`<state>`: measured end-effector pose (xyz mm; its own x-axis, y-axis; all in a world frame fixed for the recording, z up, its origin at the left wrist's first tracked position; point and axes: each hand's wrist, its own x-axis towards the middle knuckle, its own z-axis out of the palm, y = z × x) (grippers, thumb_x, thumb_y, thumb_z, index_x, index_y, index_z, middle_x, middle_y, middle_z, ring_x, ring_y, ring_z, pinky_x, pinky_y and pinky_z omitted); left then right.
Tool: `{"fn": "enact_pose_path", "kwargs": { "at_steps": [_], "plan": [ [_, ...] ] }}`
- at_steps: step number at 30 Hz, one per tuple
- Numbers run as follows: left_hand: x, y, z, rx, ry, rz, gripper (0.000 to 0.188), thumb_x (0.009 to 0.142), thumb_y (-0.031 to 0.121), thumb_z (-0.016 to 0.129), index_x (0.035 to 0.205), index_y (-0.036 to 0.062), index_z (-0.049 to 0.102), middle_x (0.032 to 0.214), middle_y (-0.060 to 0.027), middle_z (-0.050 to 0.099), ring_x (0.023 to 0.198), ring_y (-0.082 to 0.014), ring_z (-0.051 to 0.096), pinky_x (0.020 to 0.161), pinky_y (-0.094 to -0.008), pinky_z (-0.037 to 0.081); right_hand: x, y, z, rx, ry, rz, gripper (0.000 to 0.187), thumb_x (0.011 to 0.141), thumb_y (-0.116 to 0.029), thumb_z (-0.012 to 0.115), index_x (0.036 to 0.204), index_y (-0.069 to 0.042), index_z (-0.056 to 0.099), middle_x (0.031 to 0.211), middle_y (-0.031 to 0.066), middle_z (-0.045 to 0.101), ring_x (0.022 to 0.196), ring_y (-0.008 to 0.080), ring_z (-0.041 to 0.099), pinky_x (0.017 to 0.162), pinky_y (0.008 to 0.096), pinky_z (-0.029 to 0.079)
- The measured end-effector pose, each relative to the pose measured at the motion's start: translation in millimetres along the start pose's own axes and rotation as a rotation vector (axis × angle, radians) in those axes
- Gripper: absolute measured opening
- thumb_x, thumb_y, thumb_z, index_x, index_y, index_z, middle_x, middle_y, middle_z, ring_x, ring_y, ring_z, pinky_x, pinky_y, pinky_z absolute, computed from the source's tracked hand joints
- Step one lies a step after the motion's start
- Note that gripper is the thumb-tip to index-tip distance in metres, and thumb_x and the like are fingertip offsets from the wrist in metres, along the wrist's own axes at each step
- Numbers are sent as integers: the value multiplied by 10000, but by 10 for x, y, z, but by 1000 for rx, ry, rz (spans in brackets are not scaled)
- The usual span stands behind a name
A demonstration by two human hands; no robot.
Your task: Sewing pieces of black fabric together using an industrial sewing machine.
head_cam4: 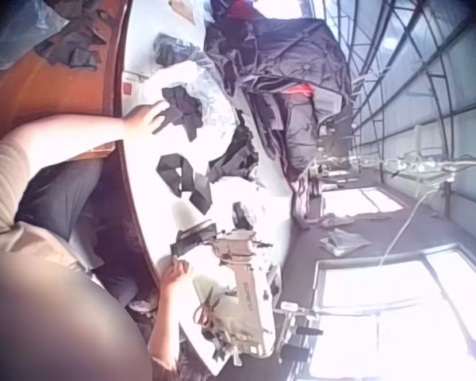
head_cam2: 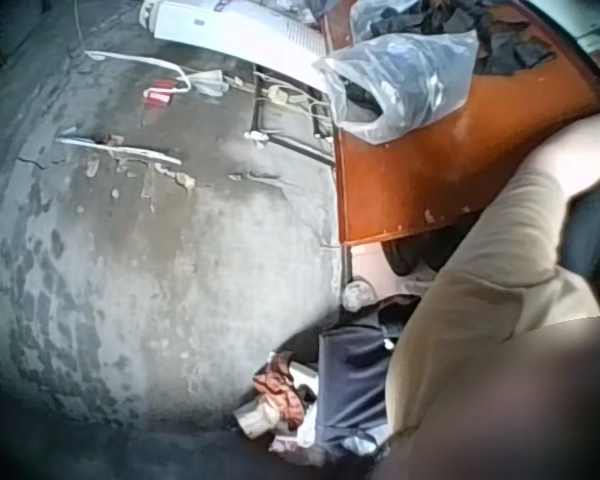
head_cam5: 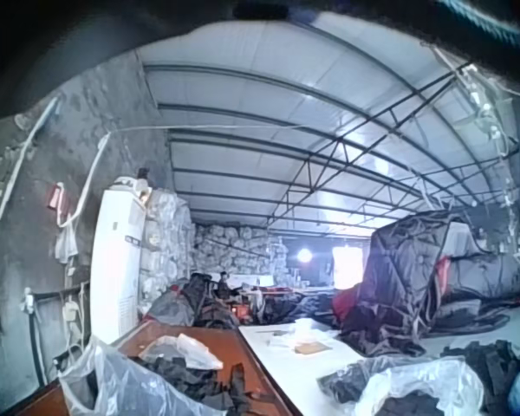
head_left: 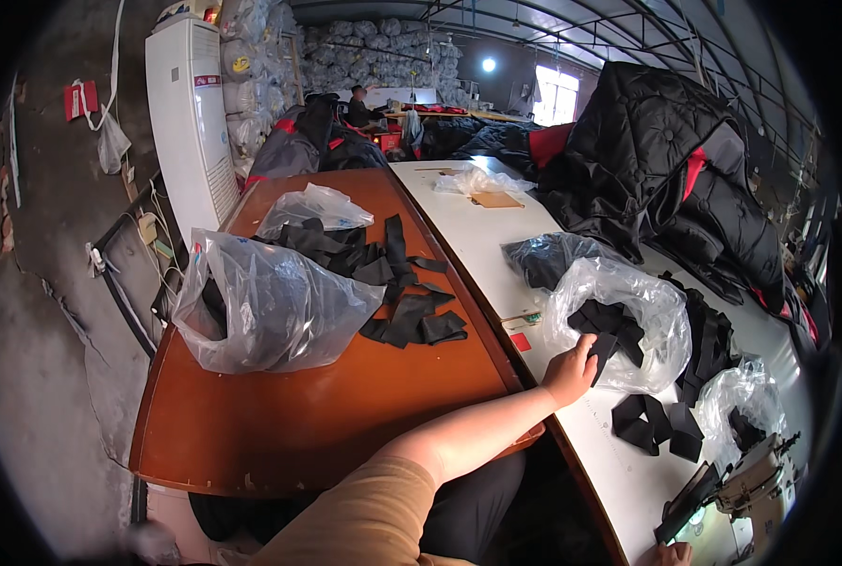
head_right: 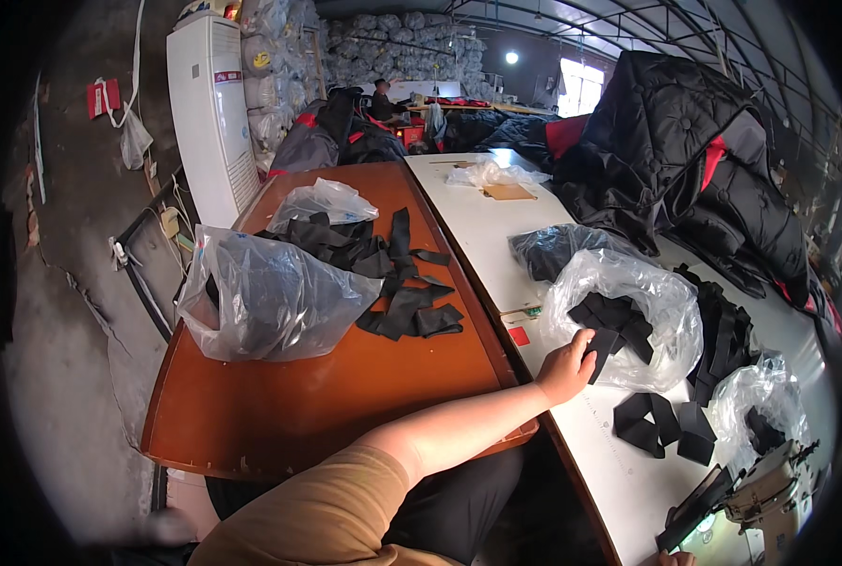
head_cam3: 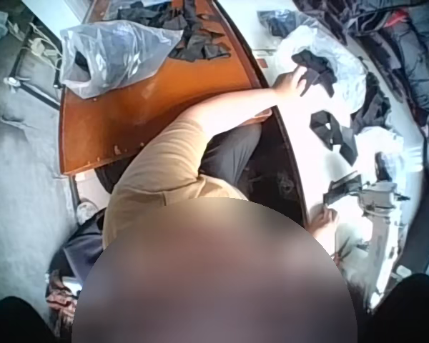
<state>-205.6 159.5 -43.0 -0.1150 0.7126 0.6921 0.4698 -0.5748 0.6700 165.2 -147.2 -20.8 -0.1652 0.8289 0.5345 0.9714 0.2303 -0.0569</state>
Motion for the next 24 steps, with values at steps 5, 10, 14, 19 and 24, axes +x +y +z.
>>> {"fn": "enact_pose_path", "kwargs": {
  "at_steps": [5, 10, 14, 19, 24],
  "plan": [
    [-4, -23, -8, -10, -2, -14, 384, 981, 151, 589, 1316, 18, 459, 1194, -255, 684, 1057, -432, 678, 874, -479, 552, 7, -4, 0, 8, -4, 23, 322, 750, 39, 581, 998, -21, 777, 931, 174, 665, 891, 369, 630, 814, 470, 538],
    [10, 2, 21, 2, 7, 6, 382, 981, 143, 588, 1316, 19, 454, 1154, -256, 693, 1030, -430, 684, 847, -480, 555, -32, 47, 33, 35, 11, 37, 331, 746, 35, 584, 1007, -29, 777, 938, 171, 668, 893, 370, 632, 822, 470, 542],
    [17, -2, 9, -4, 29, 29, 375, 981, 141, 587, 1308, 16, 456, 1118, -256, 700, 1007, -431, 687, 830, -479, 555, -35, 87, 75, -12, 18, -4, 339, 737, 38, 586, 1002, -40, 783, 932, 164, 674, 889, 364, 634, 815, 469, 544],
    [7, 3, -9, -2, 35, 41, 375, 981, 143, 586, 1306, 15, 450, 1066, -256, 707, 975, -433, 689, 805, -488, 550, 7, 25, 31, -39, 15, -33, 338, 729, 45, 585, 985, -41, 790, 918, 165, 678, 881, 360, 635, 808, 466, 548],
    [0, 11, -11, 4, 15, 27, 379, 983, 152, 584, 1308, 14, 446, 1075, -259, 705, 978, -433, 689, 806, -490, 550, 15, 18, 21, -32, 29, -38, 348, 724, 51, 576, 984, -36, 790, 898, 173, 678, 869, 374, 633, 802, 467, 550]
  ]
}}
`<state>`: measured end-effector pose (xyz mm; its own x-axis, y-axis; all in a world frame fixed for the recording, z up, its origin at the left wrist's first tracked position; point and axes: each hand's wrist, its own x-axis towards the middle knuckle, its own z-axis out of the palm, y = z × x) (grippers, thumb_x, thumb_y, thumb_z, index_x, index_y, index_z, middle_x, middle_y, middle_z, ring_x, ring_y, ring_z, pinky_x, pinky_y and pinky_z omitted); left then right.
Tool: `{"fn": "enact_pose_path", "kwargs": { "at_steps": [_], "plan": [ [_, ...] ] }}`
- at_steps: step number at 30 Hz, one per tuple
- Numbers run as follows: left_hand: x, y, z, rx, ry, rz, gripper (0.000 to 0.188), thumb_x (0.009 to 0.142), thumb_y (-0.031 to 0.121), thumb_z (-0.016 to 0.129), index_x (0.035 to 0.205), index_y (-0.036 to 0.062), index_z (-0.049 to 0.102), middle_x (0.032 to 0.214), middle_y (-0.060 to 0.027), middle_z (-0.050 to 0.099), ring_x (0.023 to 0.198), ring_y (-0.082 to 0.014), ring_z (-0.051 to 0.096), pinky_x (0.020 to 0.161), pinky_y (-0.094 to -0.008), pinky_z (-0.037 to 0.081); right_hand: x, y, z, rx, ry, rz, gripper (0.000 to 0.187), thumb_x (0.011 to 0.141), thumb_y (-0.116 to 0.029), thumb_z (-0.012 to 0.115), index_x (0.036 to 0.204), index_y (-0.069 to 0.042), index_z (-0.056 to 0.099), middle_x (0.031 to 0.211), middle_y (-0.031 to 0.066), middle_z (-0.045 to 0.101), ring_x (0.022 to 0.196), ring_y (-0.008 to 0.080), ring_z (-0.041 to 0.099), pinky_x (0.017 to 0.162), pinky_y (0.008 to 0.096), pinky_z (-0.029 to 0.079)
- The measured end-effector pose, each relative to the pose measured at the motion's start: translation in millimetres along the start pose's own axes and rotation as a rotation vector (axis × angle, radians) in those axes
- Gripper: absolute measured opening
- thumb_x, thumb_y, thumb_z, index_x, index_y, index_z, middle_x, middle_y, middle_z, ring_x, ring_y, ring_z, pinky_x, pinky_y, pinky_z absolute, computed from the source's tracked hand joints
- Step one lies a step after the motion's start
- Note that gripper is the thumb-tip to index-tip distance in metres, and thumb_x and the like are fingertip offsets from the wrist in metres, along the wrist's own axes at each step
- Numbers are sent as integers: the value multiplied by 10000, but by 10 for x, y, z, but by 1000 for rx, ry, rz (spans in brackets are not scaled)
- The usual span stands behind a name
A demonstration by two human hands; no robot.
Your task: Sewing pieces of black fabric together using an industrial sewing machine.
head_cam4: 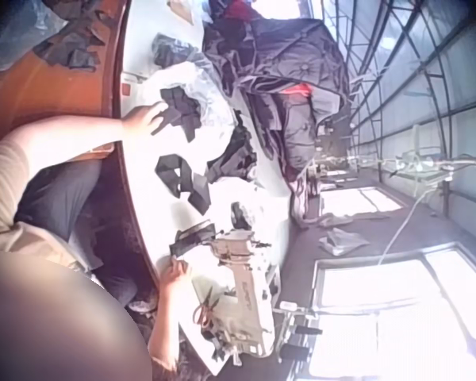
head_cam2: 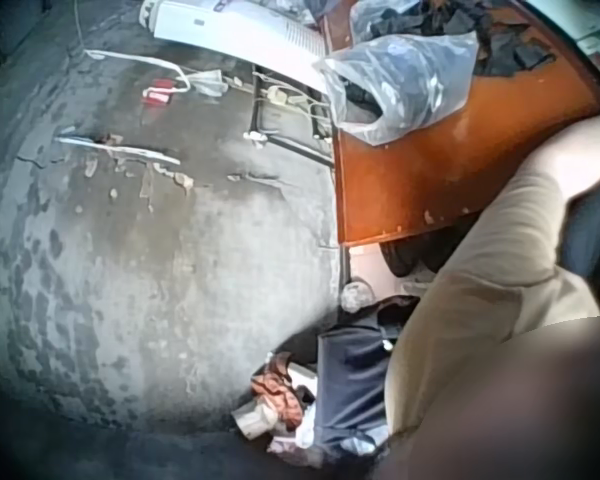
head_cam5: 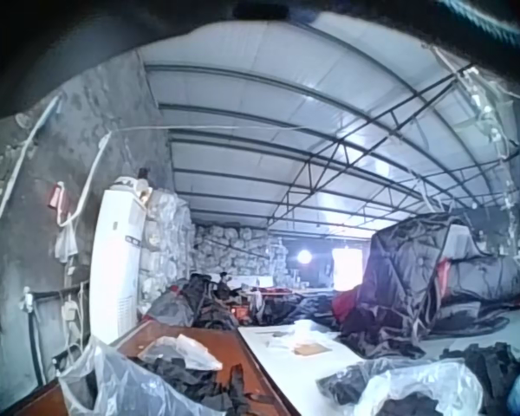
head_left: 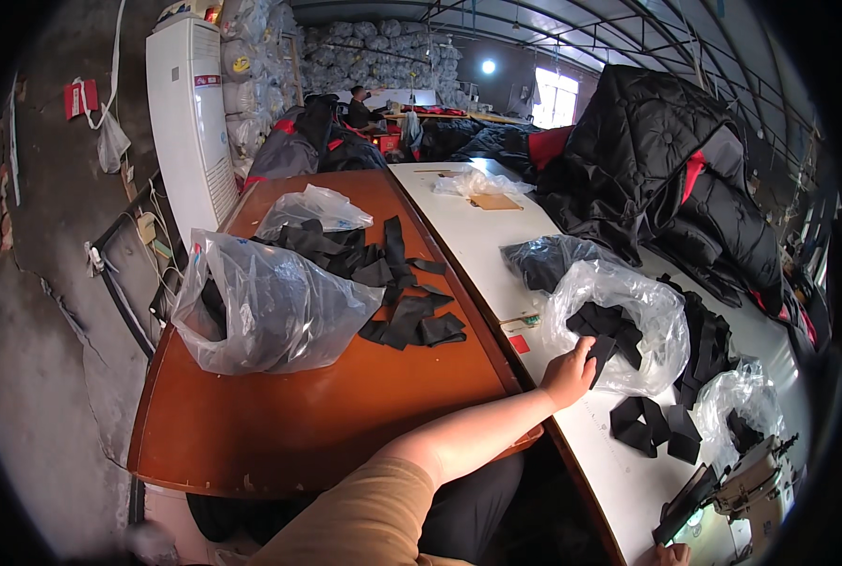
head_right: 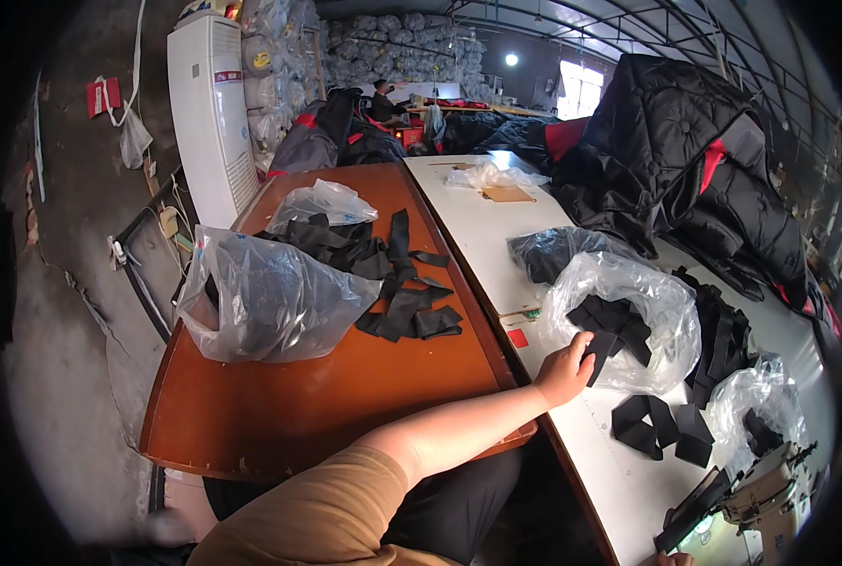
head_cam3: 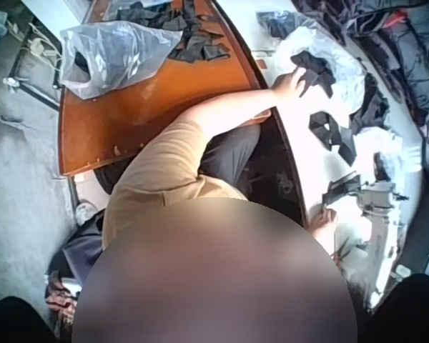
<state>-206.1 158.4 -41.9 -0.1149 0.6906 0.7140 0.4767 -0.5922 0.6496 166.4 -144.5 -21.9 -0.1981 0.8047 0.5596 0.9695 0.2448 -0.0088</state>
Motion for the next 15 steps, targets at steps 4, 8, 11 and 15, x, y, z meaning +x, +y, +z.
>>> {"fn": "enact_pose_path", "kwargs": {
  "at_steps": [4, 8, 11, 15],
  "plan": [
    [5, 7, 11, 7, 1, -1, 380, 983, 151, 584, 1309, 13, 446, 1079, -262, 704, 979, -435, 689, 809, -491, 551, -25, 39, 23, 23, 14, -6, 351, 727, 45, 571, 990, -35, 789, 899, 180, 676, 869, 384, 630, 802, 478, 548],
    [7, 10, -1, 1, 3, 7, 380, 983, 148, 583, 1311, 12, 445, 1090, -260, 704, 986, -435, 689, 814, -490, 552, -18, -8, 5, 17, -5, 16, 349, 727, 39, 565, 986, -34, 788, 917, 182, 674, 865, 381, 627, 799, 481, 544],
    [9, -2, -2, 6, -37, -28, 380, 984, 146, 581, 1312, 12, 446, 1111, -261, 702, 1002, -432, 689, 826, -486, 553, -13, -6, 9, 21, -1, 34, 349, 729, 37, 564, 984, -39, 789, 920, 179, 673, 862, 379, 626, 795, 479, 543],
    [6, -7, 15, -5, -19, -6, 381, 985, 148, 582, 1313, 12, 445, 1123, -262, 699, 1012, -431, 687, 831, -486, 552, -49, 27, 55, 45, 13, 66, 346, 735, 34, 565, 984, -47, 791, 913, 174, 671, 861, 378, 629, 793, 478, 543]
  ]
}}
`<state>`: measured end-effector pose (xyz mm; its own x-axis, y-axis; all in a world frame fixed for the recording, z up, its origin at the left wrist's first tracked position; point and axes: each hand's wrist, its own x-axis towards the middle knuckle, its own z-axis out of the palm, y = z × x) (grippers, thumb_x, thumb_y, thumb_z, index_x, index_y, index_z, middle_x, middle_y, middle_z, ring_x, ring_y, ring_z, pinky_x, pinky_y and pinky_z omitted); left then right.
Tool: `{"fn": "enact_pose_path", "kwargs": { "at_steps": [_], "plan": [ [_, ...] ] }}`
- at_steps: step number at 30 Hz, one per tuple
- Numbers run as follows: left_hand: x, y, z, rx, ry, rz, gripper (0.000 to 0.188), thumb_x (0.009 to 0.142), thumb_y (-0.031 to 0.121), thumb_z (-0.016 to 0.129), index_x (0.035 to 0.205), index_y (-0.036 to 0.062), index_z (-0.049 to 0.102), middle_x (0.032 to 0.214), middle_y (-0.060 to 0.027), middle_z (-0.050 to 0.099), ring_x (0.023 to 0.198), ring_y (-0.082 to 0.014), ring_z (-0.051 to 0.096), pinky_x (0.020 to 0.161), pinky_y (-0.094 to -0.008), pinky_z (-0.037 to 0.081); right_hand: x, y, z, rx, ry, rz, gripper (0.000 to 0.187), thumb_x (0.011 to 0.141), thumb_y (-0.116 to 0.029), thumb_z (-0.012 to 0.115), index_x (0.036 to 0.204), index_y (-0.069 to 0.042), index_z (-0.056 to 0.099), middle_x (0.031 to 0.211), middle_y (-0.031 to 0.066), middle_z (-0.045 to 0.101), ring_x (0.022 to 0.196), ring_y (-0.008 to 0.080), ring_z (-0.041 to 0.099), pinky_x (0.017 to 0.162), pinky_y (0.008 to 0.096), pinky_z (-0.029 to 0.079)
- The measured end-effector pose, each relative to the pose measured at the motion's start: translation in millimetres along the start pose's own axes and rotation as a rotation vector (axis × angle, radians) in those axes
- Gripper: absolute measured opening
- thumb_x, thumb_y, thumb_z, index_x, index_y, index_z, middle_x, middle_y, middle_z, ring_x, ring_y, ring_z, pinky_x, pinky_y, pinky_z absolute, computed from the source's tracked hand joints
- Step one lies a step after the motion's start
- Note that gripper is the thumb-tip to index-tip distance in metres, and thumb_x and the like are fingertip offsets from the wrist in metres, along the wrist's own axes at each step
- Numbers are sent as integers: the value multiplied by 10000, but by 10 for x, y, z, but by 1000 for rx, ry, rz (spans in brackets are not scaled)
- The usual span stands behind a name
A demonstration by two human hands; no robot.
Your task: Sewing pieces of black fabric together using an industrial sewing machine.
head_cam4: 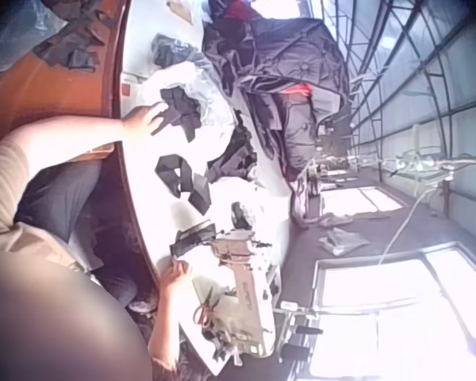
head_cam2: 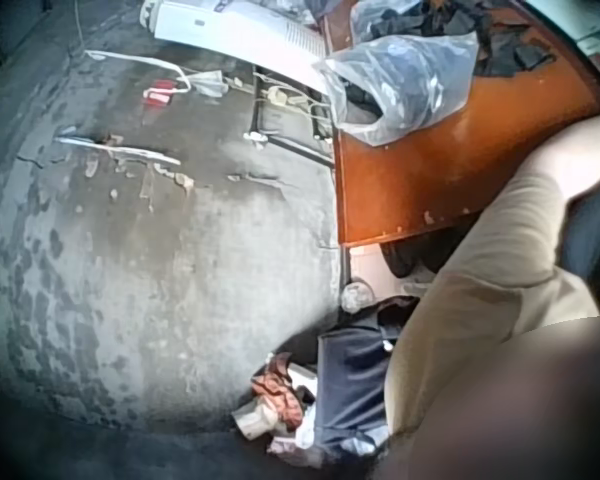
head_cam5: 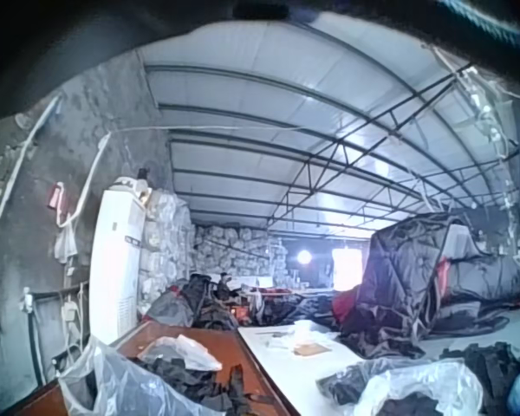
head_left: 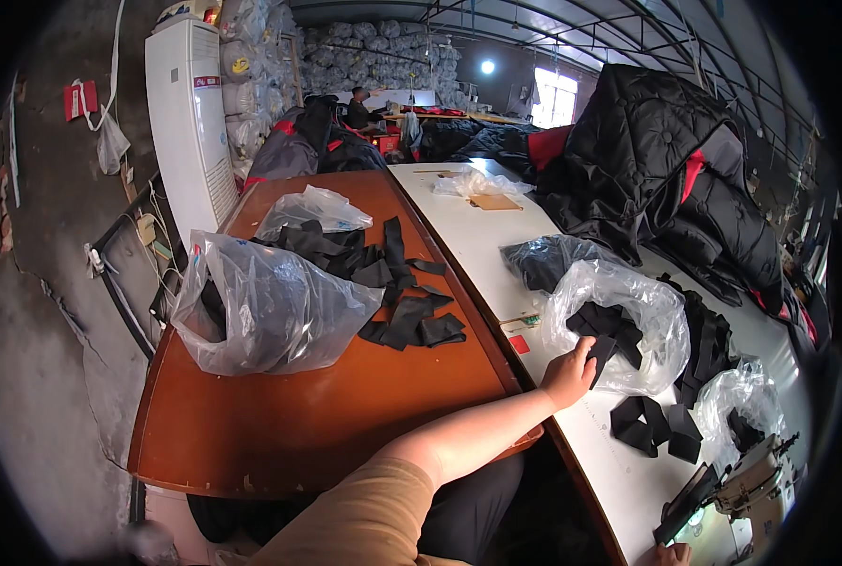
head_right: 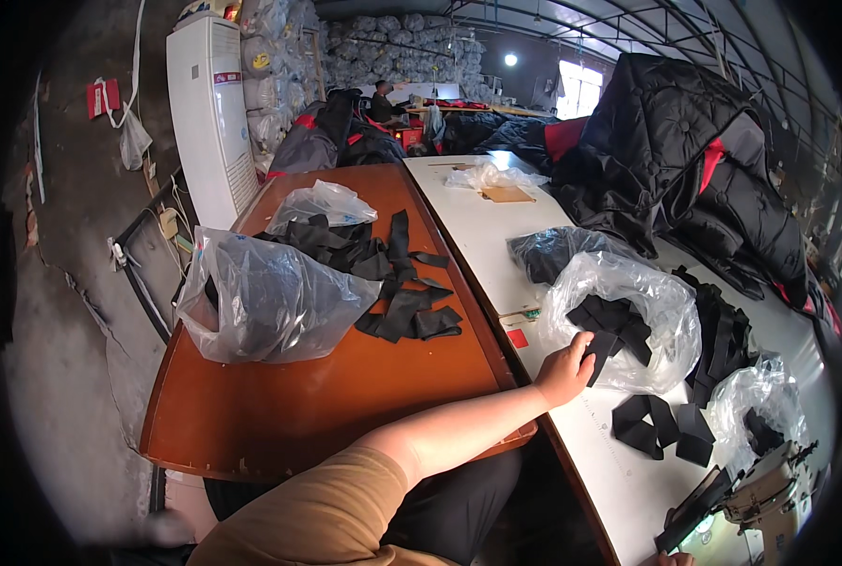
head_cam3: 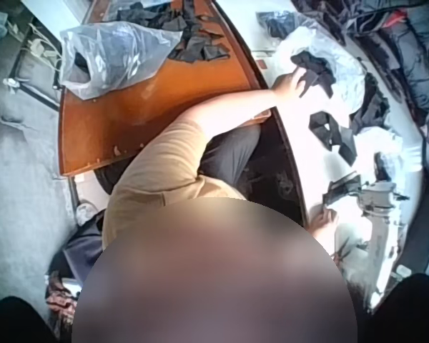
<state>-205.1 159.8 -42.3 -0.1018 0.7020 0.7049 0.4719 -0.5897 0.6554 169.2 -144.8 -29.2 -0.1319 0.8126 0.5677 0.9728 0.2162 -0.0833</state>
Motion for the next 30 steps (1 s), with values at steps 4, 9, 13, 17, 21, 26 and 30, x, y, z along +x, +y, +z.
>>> {"fn": "enact_pose_path", "kwargs": {
  "at_steps": [4, 9, 13, 17, 21, 26, 30],
  "plan": [
    [-12, -5, -1, -1, 7, -3, 385, 984, 151, 586, 1317, 19, 445, 1121, -259, 700, 1011, -432, 687, 831, -488, 552, 19, 4, -7, -54, -22, -39, 342, 734, 32, 569, 983, -45, 791, 913, 171, 672, 863, 378, 631, 796, 477, 542],
    [-9, -7, -5, 6, 11, -2, 386, 981, 153, 591, 1316, 27, 447, 1104, -257, 702, 994, -435, 688, 821, -492, 551, 30, -8, -31, -70, -19, -64, 326, 744, 21, 572, 977, -44, 790, 922, 169, 677, 874, 377, 634, 796, 478, 542],
    [1, 10, -10, 0, -16, -28, 385, 977, 153, 576, 1326, 52, 452, 1161, -243, 701, 1004, -440, 685, 831, -510, 551, 12, 3, -12, -43, -13, -35, 318, 749, 20, 571, 972, -46, 789, 927, 169, 677, 881, 377, 633, 802, 483, 540],
    [-1, -6, -9, 2, -20, -27, 386, 976, 155, 576, 1326, 49, 453, 1154, -237, 705, 997, -435, 688, 824, -508, 552, 27, -27, -21, -34, -9, -29, 297, 758, 17, 583, 967, -34, 787, 910, 170, 680, 875, 375, 630, 801, 480, 538],
    [-3, -33, 3, -3, 7, 0, 390, 974, 157, 577, 1325, 46, 451, 1147, -234, 706, 992, -430, 690, 819, -508, 553, 57, -52, -44, -24, -9, -61, 284, 759, 26, 588, 958, -20, 786, 877, 167, 684, 861, 369, 626, 793, 473, 538],
    [-2, -10, 1, 4, -16, -9, 389, 982, 146, 585, 1319, 23, 436, 1127, -261, 698, 1001, -441, 686, 829, -499, 551, 32, -30, -4, -2, 25, -39, 285, 753, 33, 588, 951, -22, 785, 864, 163, 684, 855, 375, 619, 798, 492, 531],
    [1, -7, -4, -3, -4, 2, 383, 983, 149, 584, 1312, 17, 440, 1135, -257, 698, 1005, -438, 686, 833, -496, 551, 44, -53, -11, 9, 28, -40, 278, 749, 30, 590, 936, -29, 787, 864, 159, 684, 850, 380, 616, 798, 506, 527]
  ]
}}
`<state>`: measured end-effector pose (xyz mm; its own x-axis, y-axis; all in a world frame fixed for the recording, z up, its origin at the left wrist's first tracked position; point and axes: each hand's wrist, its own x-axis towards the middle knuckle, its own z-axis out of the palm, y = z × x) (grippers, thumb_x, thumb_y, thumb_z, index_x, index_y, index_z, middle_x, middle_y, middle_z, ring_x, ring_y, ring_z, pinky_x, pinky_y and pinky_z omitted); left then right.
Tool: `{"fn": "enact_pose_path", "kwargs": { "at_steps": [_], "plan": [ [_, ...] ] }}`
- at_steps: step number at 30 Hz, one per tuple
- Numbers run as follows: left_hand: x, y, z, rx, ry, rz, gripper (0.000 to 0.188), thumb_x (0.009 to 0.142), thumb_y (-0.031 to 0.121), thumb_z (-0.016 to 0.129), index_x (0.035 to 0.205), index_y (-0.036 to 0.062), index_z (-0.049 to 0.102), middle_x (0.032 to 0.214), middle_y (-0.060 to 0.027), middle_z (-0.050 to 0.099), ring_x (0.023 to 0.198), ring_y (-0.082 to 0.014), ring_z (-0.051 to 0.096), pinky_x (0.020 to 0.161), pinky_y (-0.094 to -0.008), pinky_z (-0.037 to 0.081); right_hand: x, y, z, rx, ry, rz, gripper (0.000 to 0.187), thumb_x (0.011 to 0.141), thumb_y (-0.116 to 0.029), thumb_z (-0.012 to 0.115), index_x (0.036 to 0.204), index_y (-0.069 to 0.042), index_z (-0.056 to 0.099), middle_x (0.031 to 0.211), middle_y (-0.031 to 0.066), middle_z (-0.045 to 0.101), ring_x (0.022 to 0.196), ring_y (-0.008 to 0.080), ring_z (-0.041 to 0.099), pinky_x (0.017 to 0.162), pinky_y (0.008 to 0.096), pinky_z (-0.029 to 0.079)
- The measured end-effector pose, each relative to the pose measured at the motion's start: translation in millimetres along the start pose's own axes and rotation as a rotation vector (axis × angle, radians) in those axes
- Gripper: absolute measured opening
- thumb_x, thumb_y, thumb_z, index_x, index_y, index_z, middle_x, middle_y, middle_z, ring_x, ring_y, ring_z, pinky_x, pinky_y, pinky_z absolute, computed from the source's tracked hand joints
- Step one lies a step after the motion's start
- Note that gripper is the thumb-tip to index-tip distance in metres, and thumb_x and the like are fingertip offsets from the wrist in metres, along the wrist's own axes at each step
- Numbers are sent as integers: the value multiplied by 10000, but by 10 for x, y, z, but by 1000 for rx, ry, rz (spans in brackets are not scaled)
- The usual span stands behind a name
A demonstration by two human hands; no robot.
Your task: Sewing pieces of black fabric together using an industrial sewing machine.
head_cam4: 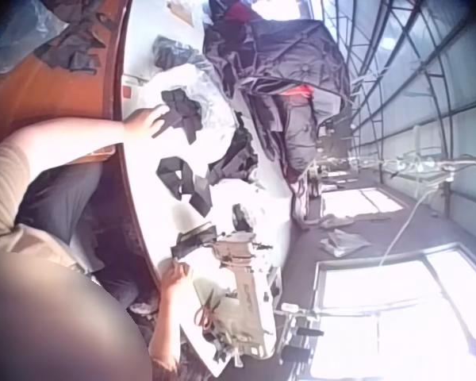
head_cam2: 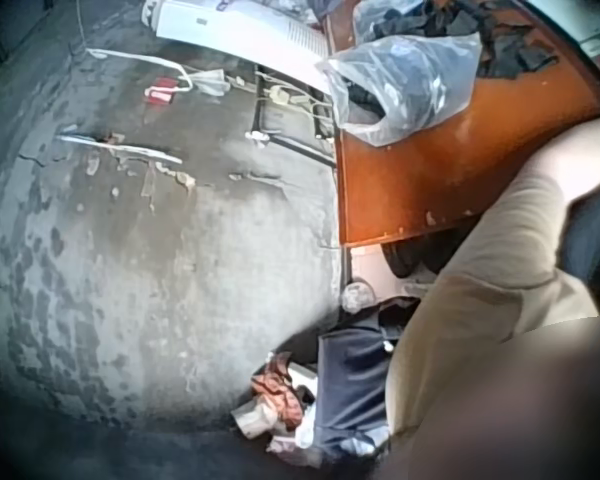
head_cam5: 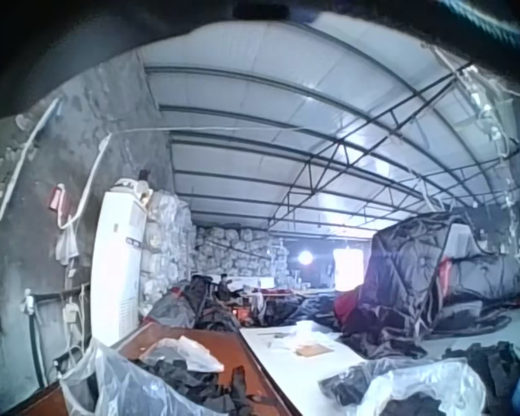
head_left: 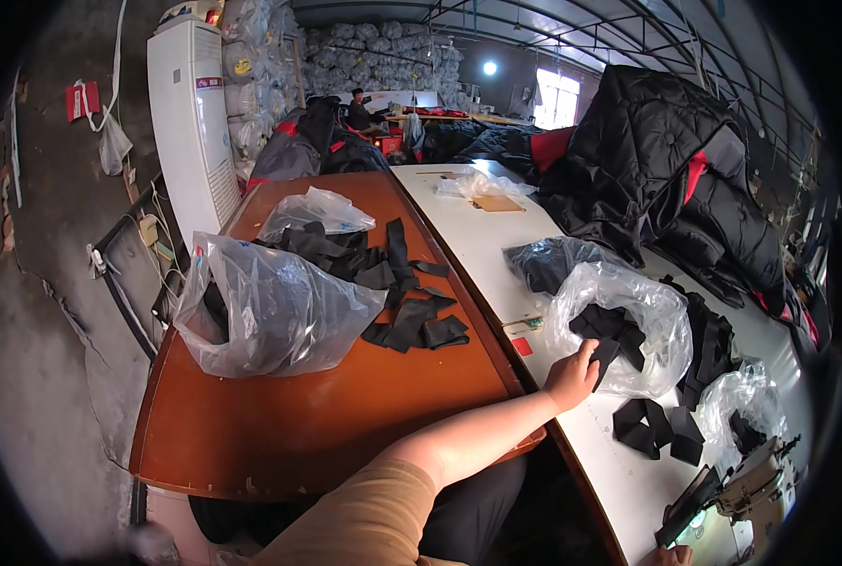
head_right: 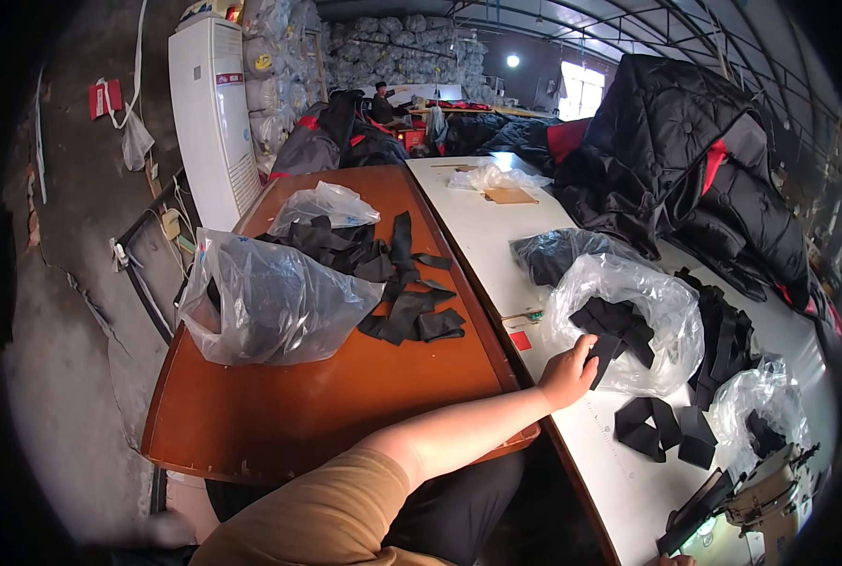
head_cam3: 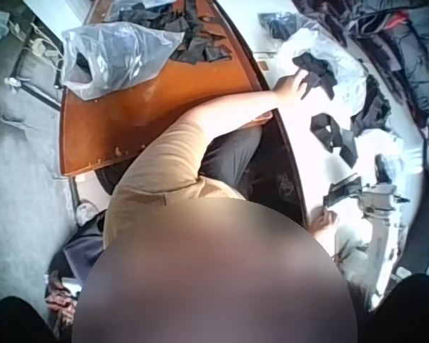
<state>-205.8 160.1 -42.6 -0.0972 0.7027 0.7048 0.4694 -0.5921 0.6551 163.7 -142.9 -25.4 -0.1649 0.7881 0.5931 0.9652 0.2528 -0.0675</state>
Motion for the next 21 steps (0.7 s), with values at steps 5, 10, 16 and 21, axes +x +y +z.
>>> {"fn": "enact_pose_path", "kwargs": {
  "at_steps": [5, 10, 16, 21],
  "plan": [
    [2, 10, 2, 5, -13, -14, 384, 982, 155, 586, 1311, 18, 444, 1141, -255, 697, 1009, -438, 685, 836, -494, 550, -36, 54, 27, -14, -1, -2, 291, 737, 30, 590, 941, -35, 787, 870, 158, 683, 851, 374, 617, 796, 494, 530],
    [-7, -6, 1, 14, 6, 5, 390, 980, 153, 586, 1318, 21, 444, 1123, -255, 701, 999, -436, 687, 828, -495, 550, -16, 34, -11, -44, -29, -21, 315, 731, 32, 583, 959, -36, 789, 886, 158, 680, 856, 366, 620, 793, 484, 531],
    [-1, -8, -10, 4, -13, -7, 393, 980, 151, 584, 1323, 22, 439, 1117, -259, 700, 995, -438, 687, 825, -498, 550, -24, 9, -34, -9, -39, 18, 334, 721, 45, 576, 964, -34, 791, 898, 161, 675, 863, 360, 624, 796, 487, 530],
    [-7, 3, -1, 18, 8, 14, 393, 979, 147, 584, 1322, 20, 439, 1112, -260, 701, 992, -436, 689, 826, -498, 551, -12, 0, -39, -46, -52, 17, 350, 716, 45, 572, 983, -31, 786, 903, 167, 669, 867, 368, 627, 800, 482, 532]
  ]
}}
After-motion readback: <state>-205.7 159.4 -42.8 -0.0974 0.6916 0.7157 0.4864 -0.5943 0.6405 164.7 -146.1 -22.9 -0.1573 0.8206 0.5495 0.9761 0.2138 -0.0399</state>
